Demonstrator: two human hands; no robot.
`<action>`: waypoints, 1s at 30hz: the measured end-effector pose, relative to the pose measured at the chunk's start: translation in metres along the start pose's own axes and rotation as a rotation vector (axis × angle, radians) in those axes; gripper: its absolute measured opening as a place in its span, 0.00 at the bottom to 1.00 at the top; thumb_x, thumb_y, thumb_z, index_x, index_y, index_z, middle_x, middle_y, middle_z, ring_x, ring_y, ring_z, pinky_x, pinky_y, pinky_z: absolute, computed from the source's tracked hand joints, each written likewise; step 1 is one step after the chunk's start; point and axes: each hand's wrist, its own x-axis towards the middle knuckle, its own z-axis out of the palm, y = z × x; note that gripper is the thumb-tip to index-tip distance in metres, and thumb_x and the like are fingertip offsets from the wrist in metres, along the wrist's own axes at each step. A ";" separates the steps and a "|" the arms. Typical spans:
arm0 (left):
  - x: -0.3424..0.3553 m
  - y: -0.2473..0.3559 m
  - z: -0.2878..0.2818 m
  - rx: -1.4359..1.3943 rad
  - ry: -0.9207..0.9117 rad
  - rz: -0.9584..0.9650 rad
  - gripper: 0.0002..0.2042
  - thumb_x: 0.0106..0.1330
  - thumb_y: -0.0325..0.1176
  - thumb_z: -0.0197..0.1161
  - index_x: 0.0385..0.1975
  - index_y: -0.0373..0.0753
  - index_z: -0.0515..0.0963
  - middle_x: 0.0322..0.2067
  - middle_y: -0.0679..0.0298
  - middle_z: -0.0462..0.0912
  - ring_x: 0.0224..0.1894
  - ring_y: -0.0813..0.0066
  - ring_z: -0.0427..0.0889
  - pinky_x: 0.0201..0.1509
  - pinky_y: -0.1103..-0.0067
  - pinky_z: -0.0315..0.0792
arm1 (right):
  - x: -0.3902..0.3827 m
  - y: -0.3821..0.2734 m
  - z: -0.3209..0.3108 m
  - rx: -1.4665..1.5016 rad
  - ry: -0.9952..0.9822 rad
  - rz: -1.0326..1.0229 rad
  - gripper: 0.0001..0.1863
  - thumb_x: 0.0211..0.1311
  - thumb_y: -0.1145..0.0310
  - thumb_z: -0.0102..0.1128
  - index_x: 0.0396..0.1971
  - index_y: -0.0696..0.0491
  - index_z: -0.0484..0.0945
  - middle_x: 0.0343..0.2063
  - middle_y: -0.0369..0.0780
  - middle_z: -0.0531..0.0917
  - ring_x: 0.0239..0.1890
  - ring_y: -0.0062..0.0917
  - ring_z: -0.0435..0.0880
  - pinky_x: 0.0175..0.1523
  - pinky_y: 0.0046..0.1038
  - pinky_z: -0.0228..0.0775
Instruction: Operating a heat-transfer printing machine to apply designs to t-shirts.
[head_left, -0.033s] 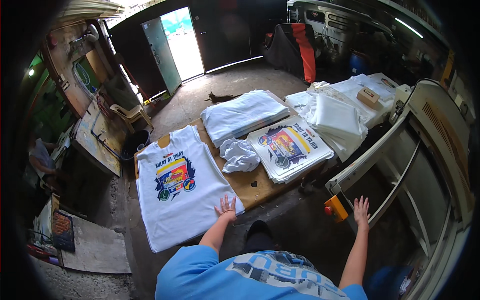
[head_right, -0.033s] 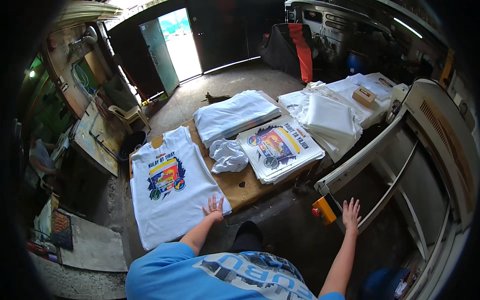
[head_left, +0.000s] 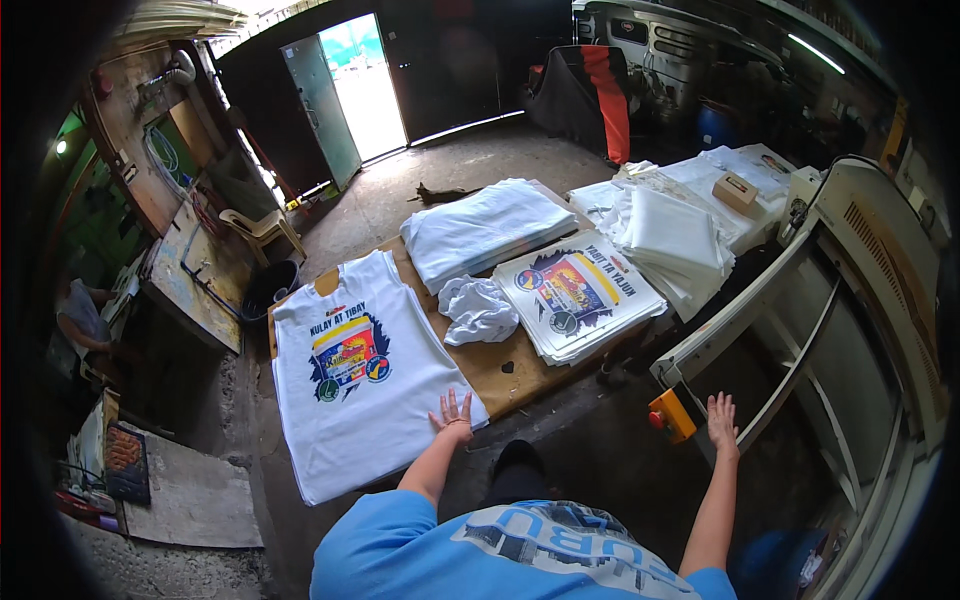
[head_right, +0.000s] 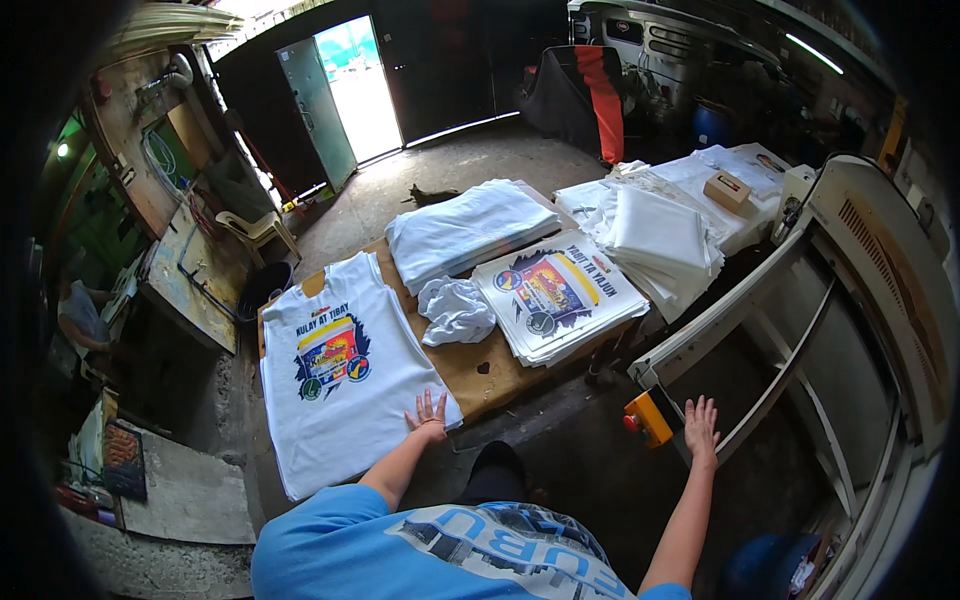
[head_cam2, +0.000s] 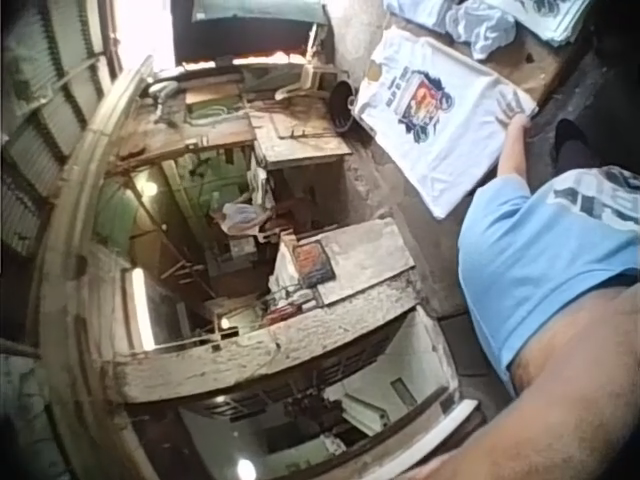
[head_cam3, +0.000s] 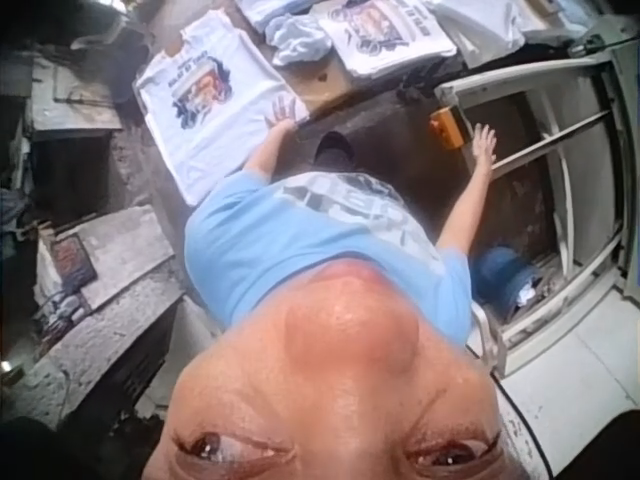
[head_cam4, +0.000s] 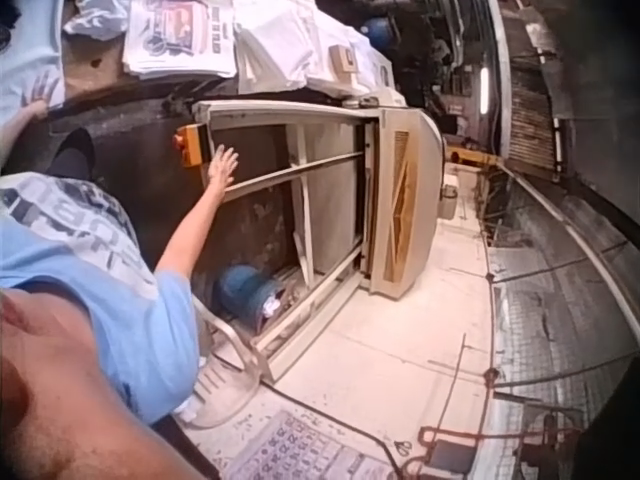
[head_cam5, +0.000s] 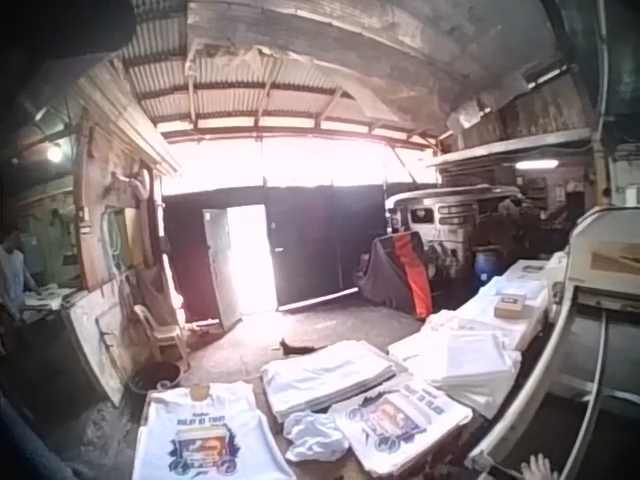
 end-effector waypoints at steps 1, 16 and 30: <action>0.006 0.016 -0.004 0.002 0.007 0.034 0.51 0.44 0.31 0.61 0.62 0.62 0.29 0.63 0.60 0.16 0.66 0.56 0.19 0.58 0.44 0.28 | 0.023 0.038 0.009 0.123 -0.004 -0.059 0.44 0.54 0.31 0.19 0.60 0.51 0.56 0.62 0.43 0.54 0.65 0.36 0.47 0.64 0.42 0.41; 0.000 0.011 -0.003 -0.008 0.001 0.024 0.50 0.46 0.30 0.60 0.63 0.63 0.29 0.63 0.60 0.17 0.66 0.56 0.20 0.58 0.44 0.28 | 0.013 0.022 0.001 0.099 -0.091 0.105 0.51 0.51 0.28 0.20 0.36 0.66 0.75 0.40 0.58 0.74 0.49 0.48 0.70 0.53 0.39 0.59; 0.013 0.007 0.010 0.060 0.034 0.011 0.55 0.43 0.37 0.67 0.61 0.65 0.26 0.63 0.60 0.15 0.65 0.56 0.19 0.58 0.43 0.29 | 0.012 0.020 0.002 0.080 0.009 0.084 0.50 0.53 0.30 0.23 0.32 0.67 0.76 0.36 0.59 0.75 0.46 0.49 0.72 0.50 0.40 0.62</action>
